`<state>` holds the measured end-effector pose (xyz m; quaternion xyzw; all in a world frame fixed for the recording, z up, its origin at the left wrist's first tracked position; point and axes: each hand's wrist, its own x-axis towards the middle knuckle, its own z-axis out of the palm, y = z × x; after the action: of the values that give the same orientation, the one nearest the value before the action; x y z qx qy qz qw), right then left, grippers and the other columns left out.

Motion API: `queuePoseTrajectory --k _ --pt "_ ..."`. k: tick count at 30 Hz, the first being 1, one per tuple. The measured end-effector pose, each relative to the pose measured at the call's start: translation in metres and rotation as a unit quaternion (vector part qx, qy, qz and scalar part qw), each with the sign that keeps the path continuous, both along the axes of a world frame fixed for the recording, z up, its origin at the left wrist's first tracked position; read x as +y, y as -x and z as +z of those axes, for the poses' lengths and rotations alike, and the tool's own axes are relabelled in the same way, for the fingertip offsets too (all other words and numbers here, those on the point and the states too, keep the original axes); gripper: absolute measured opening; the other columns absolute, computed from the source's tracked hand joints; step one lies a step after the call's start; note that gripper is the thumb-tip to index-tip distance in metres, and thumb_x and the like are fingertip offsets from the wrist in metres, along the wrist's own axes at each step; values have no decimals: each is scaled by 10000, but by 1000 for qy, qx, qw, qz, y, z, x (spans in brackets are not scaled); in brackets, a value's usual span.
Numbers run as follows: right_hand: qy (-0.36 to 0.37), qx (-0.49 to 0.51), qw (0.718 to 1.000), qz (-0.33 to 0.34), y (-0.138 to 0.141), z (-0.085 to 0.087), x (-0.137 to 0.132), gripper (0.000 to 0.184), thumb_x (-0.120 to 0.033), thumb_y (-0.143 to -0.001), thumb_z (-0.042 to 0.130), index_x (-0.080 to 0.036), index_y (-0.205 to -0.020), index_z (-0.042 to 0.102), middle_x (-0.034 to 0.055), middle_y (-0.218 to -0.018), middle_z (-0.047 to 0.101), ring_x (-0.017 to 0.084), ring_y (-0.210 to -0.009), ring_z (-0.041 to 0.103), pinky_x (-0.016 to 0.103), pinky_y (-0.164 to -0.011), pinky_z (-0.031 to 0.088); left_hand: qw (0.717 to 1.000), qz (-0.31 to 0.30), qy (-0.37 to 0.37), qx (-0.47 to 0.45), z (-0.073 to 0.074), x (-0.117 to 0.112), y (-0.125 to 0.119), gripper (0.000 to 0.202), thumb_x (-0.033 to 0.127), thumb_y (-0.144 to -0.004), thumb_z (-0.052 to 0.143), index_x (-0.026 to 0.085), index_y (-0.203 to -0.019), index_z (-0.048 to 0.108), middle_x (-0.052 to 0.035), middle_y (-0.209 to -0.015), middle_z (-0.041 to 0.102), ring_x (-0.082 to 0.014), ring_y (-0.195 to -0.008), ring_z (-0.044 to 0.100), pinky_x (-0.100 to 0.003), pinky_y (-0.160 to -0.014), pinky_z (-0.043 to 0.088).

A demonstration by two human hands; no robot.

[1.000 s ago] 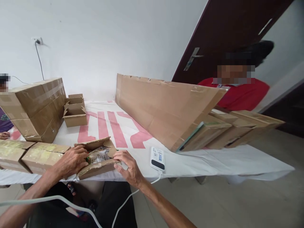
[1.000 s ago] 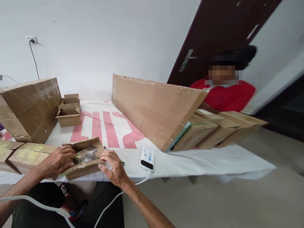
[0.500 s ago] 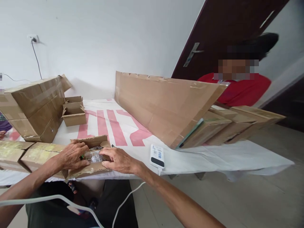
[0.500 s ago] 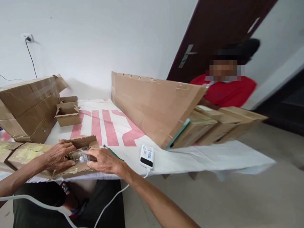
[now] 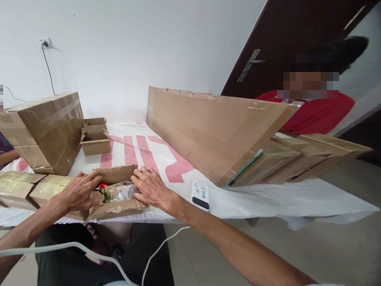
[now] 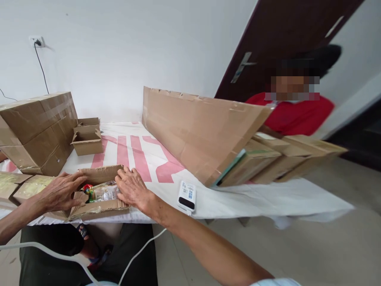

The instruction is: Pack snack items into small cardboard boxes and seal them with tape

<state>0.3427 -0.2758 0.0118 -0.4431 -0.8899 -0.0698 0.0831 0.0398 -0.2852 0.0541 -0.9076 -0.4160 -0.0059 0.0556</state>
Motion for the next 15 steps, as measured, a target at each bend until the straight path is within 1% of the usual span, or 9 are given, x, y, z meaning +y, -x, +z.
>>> queuePoseTrajectory --k 1,3,5,8,11,15 --pt "-16 -1 1000 -7 -2 -3 1 241 -288 -911 767 -196 -1131 732 152 -1301 688 352 -1302 547 486 -1104 423 1000 2 6 -6 -3 0 3 599 577 -890 716 240 -1374 609 -143 -1483 633 -370 -1262 681 -464 -1018 507" --pt "-34 -6 999 -22 -7 -9 4 256 -296 -904 784 -191 -1134 743 161 -1297 696 368 -1318 538 513 -1134 391 1000 18 18 -9 -9 2 7 771 718 -870 696 228 -1453 580 -172 -1565 586 -391 -1316 652 -470 -1048 511" --pt "-35 -7 999 -35 -13 -15 5 233 -307 -920 772 -183 -1116 752 164 -1251 711 367 -1282 558 515 -1119 390 999 34 29 -11 -14 3 8 888 790 -852 672 206 -1511 556 -192 -1602 559 -407 -1360 622 -477 -1085 505" --pt "-18 9 999 -48 -23 -20 5 226 -355 -950 758 -191 -1104 749 149 -1190 729 353 -1226 583 498 -1079 406 998 44 42 -20 -18 3 9 980 841 -834 652 181 -1550 546 -207 -1593 570 -426 -1368 607 -501 -1105 504" --pt "19 40 998 -53 -31 -21 3 215 -390 -975 738 -203 -1081 737 120 -1140 735 320 -1170 607 446 -1010 437 997 48 45 -29 -22 3 10 1031 866 -819 647 171 -1573 541 -221 -1593 571 -441 -1366 600 -529 -1113 500" --pt "53 93 993 -50 -35 -21 2 162 -343 -997 695 -211 -1087 722 87 -1106 734 260 -1086 635 368 -907 453 997 57 51 -21 -27 1 11 1064 875 -827 630 163 -1609 506 -234 -1650 512 -444 -1410 568 -533 -1132 479"
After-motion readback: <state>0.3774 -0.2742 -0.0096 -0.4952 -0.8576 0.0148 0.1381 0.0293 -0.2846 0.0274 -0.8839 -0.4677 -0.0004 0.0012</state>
